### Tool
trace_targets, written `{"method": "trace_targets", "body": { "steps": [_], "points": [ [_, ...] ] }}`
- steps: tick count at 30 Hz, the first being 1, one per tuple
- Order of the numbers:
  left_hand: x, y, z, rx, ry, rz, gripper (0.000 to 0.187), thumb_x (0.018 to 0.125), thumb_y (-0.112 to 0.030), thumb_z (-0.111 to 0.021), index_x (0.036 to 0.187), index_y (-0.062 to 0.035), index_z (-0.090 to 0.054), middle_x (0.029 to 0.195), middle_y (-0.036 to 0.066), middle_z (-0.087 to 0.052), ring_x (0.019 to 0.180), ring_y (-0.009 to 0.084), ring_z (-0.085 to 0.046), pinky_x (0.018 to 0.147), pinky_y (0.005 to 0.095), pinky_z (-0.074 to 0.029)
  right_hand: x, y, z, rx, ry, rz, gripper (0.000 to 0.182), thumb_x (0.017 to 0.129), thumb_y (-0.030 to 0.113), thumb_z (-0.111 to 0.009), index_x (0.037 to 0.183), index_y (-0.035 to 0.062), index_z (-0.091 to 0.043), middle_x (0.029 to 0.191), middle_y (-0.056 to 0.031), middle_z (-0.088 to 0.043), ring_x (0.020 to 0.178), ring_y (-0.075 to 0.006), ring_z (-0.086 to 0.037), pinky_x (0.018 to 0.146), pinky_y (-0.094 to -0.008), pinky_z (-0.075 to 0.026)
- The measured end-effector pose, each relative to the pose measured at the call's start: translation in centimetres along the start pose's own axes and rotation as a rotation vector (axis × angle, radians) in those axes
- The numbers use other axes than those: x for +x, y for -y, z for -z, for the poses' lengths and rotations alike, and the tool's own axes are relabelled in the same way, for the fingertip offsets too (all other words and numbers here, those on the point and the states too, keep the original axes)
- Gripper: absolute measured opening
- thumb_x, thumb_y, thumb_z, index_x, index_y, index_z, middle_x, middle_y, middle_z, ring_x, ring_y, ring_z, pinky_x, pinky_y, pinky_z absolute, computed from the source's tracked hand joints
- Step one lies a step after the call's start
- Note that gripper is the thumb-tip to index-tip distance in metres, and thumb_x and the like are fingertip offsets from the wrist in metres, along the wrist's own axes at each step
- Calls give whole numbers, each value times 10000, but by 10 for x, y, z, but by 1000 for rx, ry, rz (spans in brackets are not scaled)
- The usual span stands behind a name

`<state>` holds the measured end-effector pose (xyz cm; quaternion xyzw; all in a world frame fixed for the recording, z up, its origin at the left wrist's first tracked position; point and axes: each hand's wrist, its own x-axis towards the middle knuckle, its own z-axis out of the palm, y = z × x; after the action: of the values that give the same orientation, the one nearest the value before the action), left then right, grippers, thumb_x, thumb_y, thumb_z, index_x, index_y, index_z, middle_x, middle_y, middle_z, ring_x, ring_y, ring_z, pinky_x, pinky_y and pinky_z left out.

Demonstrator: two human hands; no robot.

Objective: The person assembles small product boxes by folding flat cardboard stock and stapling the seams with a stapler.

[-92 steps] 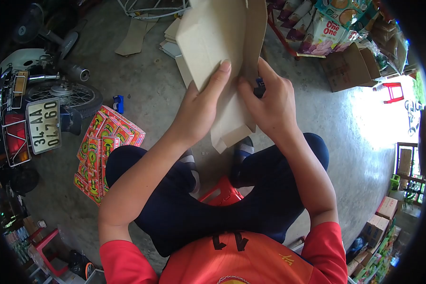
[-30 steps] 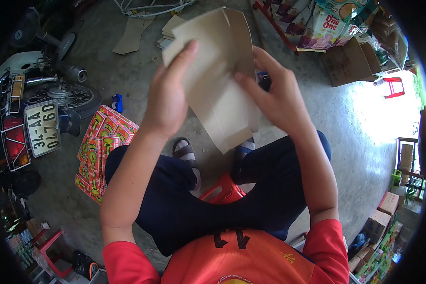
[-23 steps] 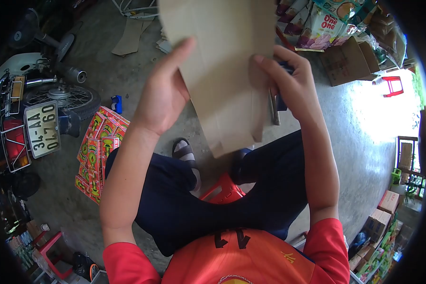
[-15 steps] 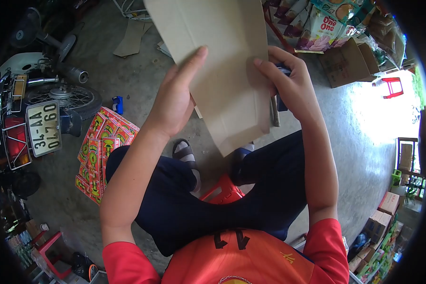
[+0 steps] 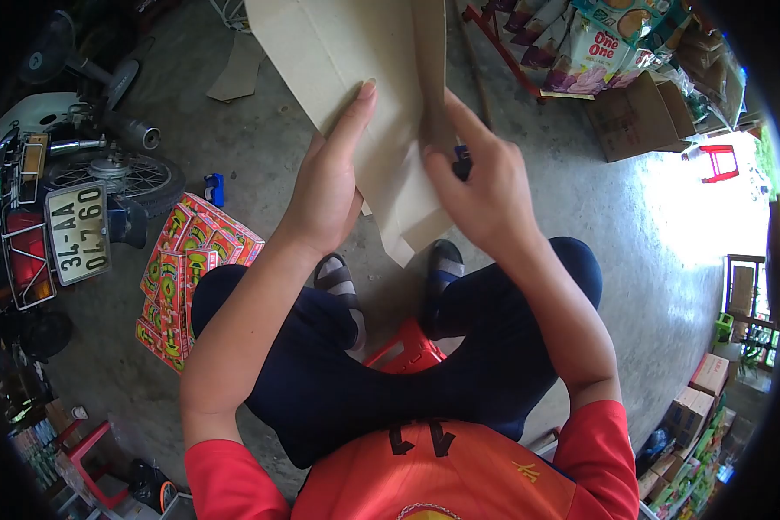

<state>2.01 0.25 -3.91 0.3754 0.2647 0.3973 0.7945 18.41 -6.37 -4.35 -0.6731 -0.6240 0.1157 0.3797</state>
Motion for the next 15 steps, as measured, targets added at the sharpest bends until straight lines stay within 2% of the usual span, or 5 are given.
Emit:
{"method": "trace_targets", "body": {
  "steps": [3, 7, 8, 12, 15],
  "points": [
    [1, 3, 1, 42, -15, -22, 550, 1106, -414, -533, 1491, -22, -506, 1376, 63, -617, 1219, 150, -626, 1044, 323, -506, -3, 6, -5, -12, 81, -83, 703, 866, 191, -657, 1539, 64, -498, 949, -260, -730, 812, -422, -709, 789, -480, -557],
    [5, -1, 10, 59, -47, -47, 574, 1094, -417, -558, 1487, -1, -504, 1396, 81, -609, 1237, 161, -621, 1049, 334, -507, 5, -16, 4, 152, 29, 26, 608, 880, 243, -697, 1436, 18, -599, 1015, -259, -748, 863, -400, -739, 818, -464, -558],
    [4, -6, 10, 57, -61, -41, 580, 1091, -418, -566, 1486, 2, -504, 1404, 85, -607, 1240, 164, -621, 1050, 337, -507, 6, -17, 6, 165, -24, -15, 513, 892, 259, -712, 1329, -7, -672, 978, -221, -765, 795, -295, -744, 780, -414, -559],
    [1, -18, 7, 12, -40, -36, 582, 1077, -412, -590, 1481, 0, -519, 1402, 94, -615, 1245, 167, -620, 1052, 345, -510, 15, -13, 32, 310, 158, -214, 375, 927, 256, -700, 1171, -28, -729, 819, -67, -731, 694, -93, -619, 673, -291, -520],
    [2, -13, 10, 91, 22, 36, 553, 1073, -401, -596, 1458, -6, -553, 1372, 95, -637, 1242, 170, -625, 1045, 345, -513, 20, -12, 42, 431, 141, -328, 355, 935, 249, -693, 1170, -14, -733, 811, -43, -723, 663, -78, -612, 610, -270, -496]
  ]
}}
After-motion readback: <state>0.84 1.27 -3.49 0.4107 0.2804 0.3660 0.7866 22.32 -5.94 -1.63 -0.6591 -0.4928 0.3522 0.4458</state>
